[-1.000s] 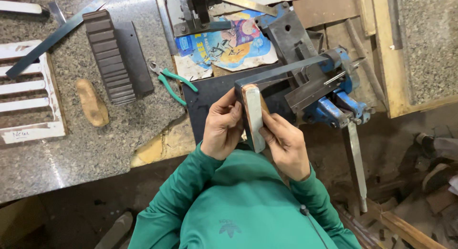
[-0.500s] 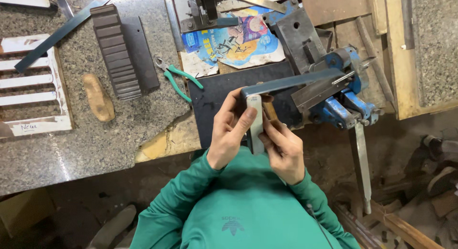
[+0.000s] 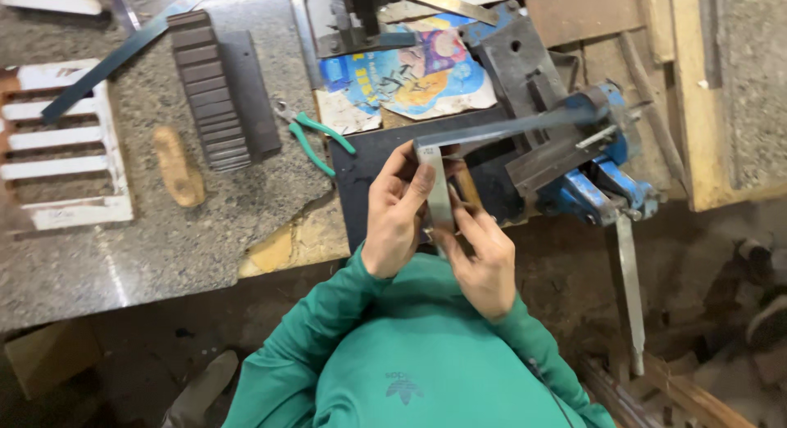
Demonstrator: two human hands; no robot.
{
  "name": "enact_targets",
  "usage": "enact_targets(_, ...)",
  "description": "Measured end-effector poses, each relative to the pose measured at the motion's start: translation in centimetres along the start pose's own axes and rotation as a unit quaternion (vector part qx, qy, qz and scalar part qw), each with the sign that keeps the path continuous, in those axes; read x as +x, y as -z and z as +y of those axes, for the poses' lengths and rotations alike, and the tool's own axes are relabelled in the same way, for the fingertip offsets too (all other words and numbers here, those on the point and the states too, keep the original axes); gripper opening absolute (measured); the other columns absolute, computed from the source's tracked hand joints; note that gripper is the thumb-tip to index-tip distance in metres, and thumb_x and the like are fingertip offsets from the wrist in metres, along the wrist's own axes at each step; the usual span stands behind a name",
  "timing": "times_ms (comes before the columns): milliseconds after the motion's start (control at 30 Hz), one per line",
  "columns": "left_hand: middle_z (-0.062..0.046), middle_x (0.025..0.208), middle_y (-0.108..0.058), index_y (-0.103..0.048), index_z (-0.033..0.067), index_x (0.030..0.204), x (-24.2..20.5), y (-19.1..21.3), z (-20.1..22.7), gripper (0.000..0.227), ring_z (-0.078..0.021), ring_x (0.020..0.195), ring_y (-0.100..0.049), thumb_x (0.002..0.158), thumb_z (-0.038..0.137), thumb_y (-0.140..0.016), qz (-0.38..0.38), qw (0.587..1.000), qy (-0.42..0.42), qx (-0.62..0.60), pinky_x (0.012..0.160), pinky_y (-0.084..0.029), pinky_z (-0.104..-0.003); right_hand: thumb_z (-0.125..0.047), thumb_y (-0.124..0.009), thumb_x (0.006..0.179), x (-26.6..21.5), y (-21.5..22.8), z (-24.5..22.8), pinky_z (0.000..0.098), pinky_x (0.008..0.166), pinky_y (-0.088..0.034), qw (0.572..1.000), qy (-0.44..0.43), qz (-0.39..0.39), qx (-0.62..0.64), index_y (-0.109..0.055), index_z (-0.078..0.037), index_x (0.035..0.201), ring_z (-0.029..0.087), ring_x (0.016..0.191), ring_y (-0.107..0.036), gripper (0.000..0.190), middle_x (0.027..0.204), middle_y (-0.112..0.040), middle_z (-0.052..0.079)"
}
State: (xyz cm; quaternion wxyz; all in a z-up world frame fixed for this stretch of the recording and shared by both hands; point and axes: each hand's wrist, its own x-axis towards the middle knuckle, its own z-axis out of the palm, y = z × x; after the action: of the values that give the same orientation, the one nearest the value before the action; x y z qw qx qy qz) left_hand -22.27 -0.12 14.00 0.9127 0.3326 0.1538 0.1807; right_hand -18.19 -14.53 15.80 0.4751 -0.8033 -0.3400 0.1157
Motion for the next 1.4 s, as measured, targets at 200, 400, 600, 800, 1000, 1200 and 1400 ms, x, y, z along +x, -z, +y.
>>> enact_targets(200, -0.016, 0.135, -0.065, -0.050, -0.0055, 0.143, 0.6, 0.2, -0.5, 0.042, -0.0260, 0.126, -0.065, 0.111, 0.020, -0.061, 0.016, 0.993, -0.097, -0.064, 0.113, -0.054, -0.038, -0.004, -0.079, 0.085, -0.9, 0.6, 0.5, 0.0284, 0.081, -0.056, 0.999, -0.021, -0.048, 0.006, -0.060, 0.004, 0.139, 0.020, 0.093, -0.069, 0.058, 0.106, -0.064, 0.011)
enact_targets(400, -0.017, 0.133, -0.065, -0.051, -0.0072, 0.141, 0.3, 0.7, 0.3, 0.040, -0.0261, 0.125, -0.064, 0.111, 0.017, -0.062, 0.000, 0.993, -0.095, -0.073, 0.115, -0.050, -0.042, 0.008, -0.071, 0.094, -1.1, 0.0, 3.4, 0.0183, 0.082, -0.049, 0.949, -0.149, -0.080, 0.268, -0.065, 0.004, 0.142, 0.005, 0.088, -0.054, 0.049, 0.108, -0.058, 0.001)
enact_targets(600, -0.017, 0.132, -0.065, -0.051, -0.0062, 0.141, -0.2, 0.9, 0.0, 0.040, -0.0251, 0.124, -0.065, 0.110, 0.016, -0.061, 0.003, 0.992, -0.103, -0.074, 0.117, -0.050, -0.043, 0.010, -0.072, 0.092, -1.4, -0.3, 3.5, 0.0204, 0.072, -0.045, 0.963, -0.135, -0.059, 0.228, -0.066, 0.001, 0.142, 0.005, 0.083, -0.053, 0.051, 0.105, -0.060, 0.004)
enact_targets(800, -0.019, 0.134, -0.064, -0.049, -0.0056, 0.144, -0.3, 1.0, -0.1, 0.042, -0.0260, 0.120, -0.065, 0.110, 0.015, -0.062, 0.032, 0.989, -0.103, -0.102, 0.113, -0.050, -0.043, -0.001, -0.083, 0.077, -1.5, -0.9, 1.1, 0.0333, 0.079, -0.054, 0.992, 0.099, 0.011, -0.072, -0.061, 0.005, 0.137, 0.029, 0.091, -0.066, 0.064, 0.111, -0.065, 0.017)
enact_targets(1000, -0.019, 0.141, -0.061, -0.047, -0.0045, 0.145, -1.2, -0.1, 1.3, 0.046, -0.0264, 0.131, -0.063, 0.112, 0.027, -0.054, -0.021, 0.997, -0.045, -0.054, 0.115, -0.048, -0.040, -0.002, -0.088, 0.078, -1.1, -0.5, 0.9, 0.0360, 0.085, -0.060, 0.970, 0.194, 0.060, -0.134, -0.062, 0.010, 0.125, 0.035, 0.102, -0.073, 0.055, 0.116, -0.068, 0.020)
enact_targets(1200, -0.019, 0.137, -0.065, -0.053, -0.0040, 0.142, -1.8, 0.8, 2.9, 0.057, -0.0305, 0.127, -0.064, 0.113, 0.044, -0.043, -0.078, 0.992, 0.031, -0.094, 0.110, -0.053, -0.043, -0.003, -0.089, 0.076, -2.1, 0.1, 1.3, 0.0361, 0.078, -0.061, 0.960, 0.209, 0.076, -0.169, -0.066, 0.009, 0.120, 0.032, 0.094, -0.075, 0.051, 0.110, -0.072, 0.018)
enact_targets(1400, -0.016, 0.128, -0.068, -0.056, 0.0004, 0.135, -2.1, 1.4, 3.0, 0.047, -0.0301, 0.128, -0.065, 0.114, 0.041, -0.047, -0.106, 0.989, 0.050, -0.096, 0.109, -0.054, -0.043, -0.003, -0.089, 0.077, -2.8, 0.2, 1.5, 0.0356, 0.078, -0.062, 0.953, 0.224, 0.089, -0.184, -0.066, 0.010, 0.118, 0.031, 0.095, -0.076, 0.049, 0.109, -0.073, 0.019)
